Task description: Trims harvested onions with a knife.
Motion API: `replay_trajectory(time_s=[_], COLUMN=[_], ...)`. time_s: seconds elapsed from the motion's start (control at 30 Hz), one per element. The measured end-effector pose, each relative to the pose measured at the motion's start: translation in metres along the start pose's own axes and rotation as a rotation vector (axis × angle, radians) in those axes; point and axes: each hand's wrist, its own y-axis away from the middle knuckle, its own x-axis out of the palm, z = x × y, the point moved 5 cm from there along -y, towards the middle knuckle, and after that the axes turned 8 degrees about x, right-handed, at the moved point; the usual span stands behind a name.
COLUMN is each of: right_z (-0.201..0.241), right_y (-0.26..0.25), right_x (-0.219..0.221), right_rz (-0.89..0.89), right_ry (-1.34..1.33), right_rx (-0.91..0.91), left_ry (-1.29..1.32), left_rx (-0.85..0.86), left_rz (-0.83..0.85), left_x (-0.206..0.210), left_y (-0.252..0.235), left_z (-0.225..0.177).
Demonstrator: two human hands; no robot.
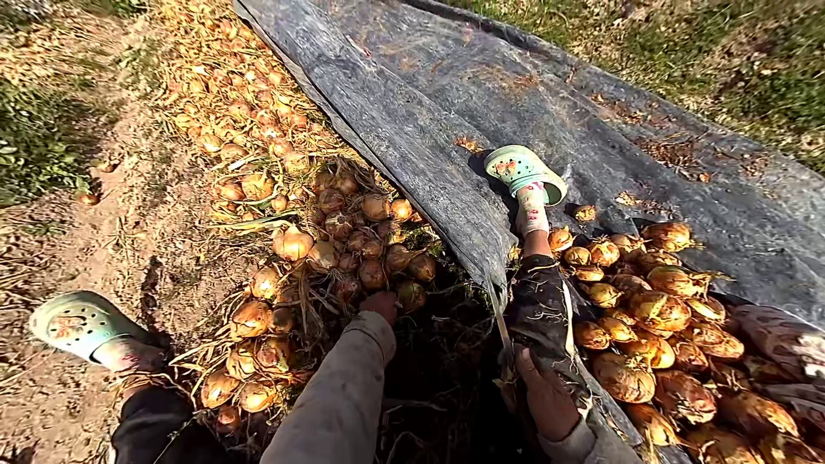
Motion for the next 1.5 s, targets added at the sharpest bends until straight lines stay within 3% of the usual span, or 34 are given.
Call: replay_trajectory(time_s=[0.17, 0.23, 0.3, 0.4, 0.5, 0.57, 0.67, 0.77, 0.9, 1.07, 1.13, 1.2, 1.27, 1.33, 1.5], right_z=[-0.006, -0.013, -0.022, -0.029, -0.012, 0.004, 0.024, 0.030, 0.019, 0.005, -0.003, -0.013, -0.023, -0.028, -0.030], right_y=[0.010, 0.010, 0.009, 0.009, 0.016, 0.027, 0.044, 0.050, 0.046, 0.043, 0.040, 0.038, 0.037, 0.044, 0.042], right_x=[0.009, 0.010, 0.014, 0.026, 0.048, 0.061, 0.068, 0.064, 0.051, 0.042, 0.042, 0.041, 0.040, 0.044, 0.047], right_rz=[0.091, 0.134, 0.177, 0.217, 0.249, 0.288, 0.333, 0.317, 0.268, 0.284, 0.309, 0.335, 0.331, 0.339, 0.242], right_ry=[0.110, 0.172, 0.232, 0.275, 0.303, 0.326, 0.317, 0.305, 0.222, 0.172, 0.121, 0.110, 0.118, 0.123, 0.097], right_rx=[0.047, 0.096, 0.143, 0.138, -0.023, -0.213, -0.508, -0.592, -0.422, -0.184, -0.054, 0.027, 0.114, 0.196, 0.217], left_ry=[0.151, 0.278, 0.520, 0.788, 1.148, 1.355, 1.479, 1.468, 1.351, 1.108, 1.016, 0.976, 0.770, 0.543, 0.379], left_rx=[0.060, 0.056, 0.110, 0.321, 0.494, 0.603, 0.630, 0.633, 0.605, 0.595, 0.659, 0.630, 0.565, 0.486, 0.408], left_rz=[-0.060, -0.173, -0.430, -0.895, -1.053, -0.986, -0.928, -0.867, -0.690, -0.274, -0.245, -0.341, -0.497, -0.653, -1.075], left_x=[-0.012, -0.012, -0.007, 0.013, 0.034, 0.043, 0.048, 0.048, 0.041, 0.045, 0.056, 0.071, 0.070, 0.060, 0.018], left_y=[0.018, 0.047, 0.088, 0.154, 0.202, 0.217, 0.224, 0.224, 0.228, 0.228, 0.228, 0.228, 0.235, 0.235, 0.224], left_z=[-0.009, -0.004, 0.006, 0.009, 0.000, -0.007, -0.010, -0.011, -0.016, -0.019, -0.024, -0.028, -0.030, -0.031, -0.033])
